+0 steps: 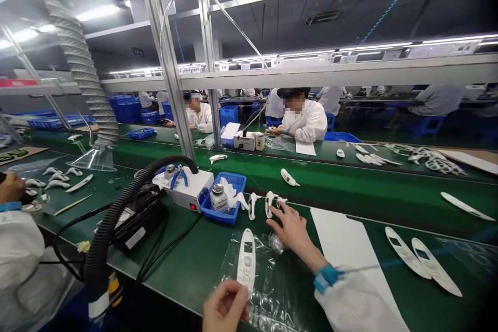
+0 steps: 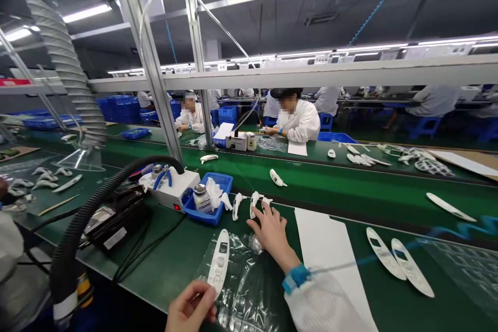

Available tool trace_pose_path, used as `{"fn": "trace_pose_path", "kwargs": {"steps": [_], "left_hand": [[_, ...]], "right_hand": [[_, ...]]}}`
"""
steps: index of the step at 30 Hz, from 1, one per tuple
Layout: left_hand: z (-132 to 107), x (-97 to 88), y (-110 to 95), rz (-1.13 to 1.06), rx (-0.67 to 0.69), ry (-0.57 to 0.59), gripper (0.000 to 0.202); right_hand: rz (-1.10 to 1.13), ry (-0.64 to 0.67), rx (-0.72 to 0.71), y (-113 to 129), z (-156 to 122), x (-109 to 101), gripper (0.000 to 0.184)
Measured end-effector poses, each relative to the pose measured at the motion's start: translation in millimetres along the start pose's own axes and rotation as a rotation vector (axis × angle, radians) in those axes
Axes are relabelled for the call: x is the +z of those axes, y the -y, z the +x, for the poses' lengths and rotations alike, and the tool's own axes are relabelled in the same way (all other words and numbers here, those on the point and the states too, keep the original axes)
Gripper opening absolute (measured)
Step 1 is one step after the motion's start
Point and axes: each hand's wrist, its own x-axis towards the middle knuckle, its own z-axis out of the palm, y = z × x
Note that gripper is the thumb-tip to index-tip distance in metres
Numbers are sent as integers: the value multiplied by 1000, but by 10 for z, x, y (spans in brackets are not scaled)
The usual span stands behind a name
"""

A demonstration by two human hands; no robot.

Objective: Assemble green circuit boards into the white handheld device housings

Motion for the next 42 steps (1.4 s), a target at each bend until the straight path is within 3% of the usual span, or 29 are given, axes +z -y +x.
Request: {"fn": "trace_pose_path", "kwargs": {"steps": [2,4,7,10,13,16,18,22,27,31,33,35,36,39,42], "left_hand": [[25,94,53,-1,18,64,41],[43,222,90,2,46,152,38],[52,427,40,116,115,293,27],[50,571,-148,314,178,405,8],[64,602,-319,352,158,407,28],[111,546,-325,315,180,381,20],[149,509,-255,298,201,379,16],[197,532,-121,266,180,369,17],[245,612,-90,149,85,336,25],[254,644,-84,25,-4,284,39],[228,670,-82,-147,-77,289,45],[178,686,-89,-298,-128,301,40],[146,686,-95,-322,-126,295,35],[33,647,-107,-245,-107,268,29],[-68,588,-78,-179,-114,325,37]], "right_hand": [[261,55,-52,25,-204,-149,38],[639,235,-53,67,-415,-249,41],[969,431,66,16,-609,-270,42],[787,325,126,-282,-548,-248,44],[401,170,113,-726,-347,-347,39],[234,66,124,-1042,-217,-518,27],[172,-3,116,-1075,-173,-557,26],[154,-19,81,-814,20,-359,27],[217,8,153,-513,264,-151,23],[342,74,163,-278,-131,-182,24],[483,195,144,-101,-495,-205,28],[688,366,106,70,-825,-252,31],[726,390,70,141,-944,-289,32],[728,269,-50,270,-1069,-422,27],[729,166,-153,329,-1001,-483,14]]}}
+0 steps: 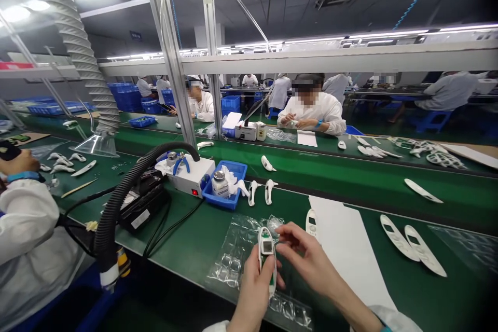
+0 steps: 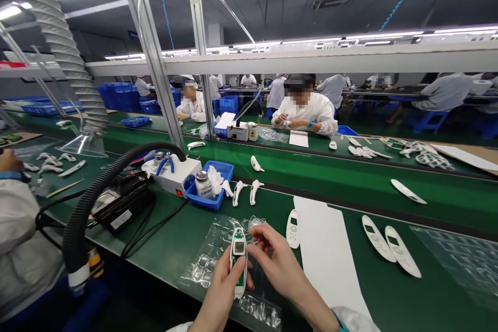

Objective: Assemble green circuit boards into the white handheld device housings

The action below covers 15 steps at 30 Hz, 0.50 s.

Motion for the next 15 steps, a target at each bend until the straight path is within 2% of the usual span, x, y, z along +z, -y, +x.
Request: {"fn": "trace_pose_path", "kwargs": {"steps": [2,4,7,11,14,15], "left_hand": [[-58,-22,27,56,1,27,42],[-106,-38,25,117,4,32,43],[-152,-54,-62,194,40,34,32],[-124,-126,-206,292,109,28,27],[-87,-276,-256,392,131,-91,27],[-90,-337,-270,408,142,-137,27]], "right_hand": [[-37,5,-104,5,37,37,7],[-89,3,-263,-4,40,104,14],[-147,-71,-460,4,26,198,18],[-181,-177,-513,115,3,266,16],[-196,-121,-623,209,-19,258,18],[-192,-117,-614,205,5,235,17]]}}
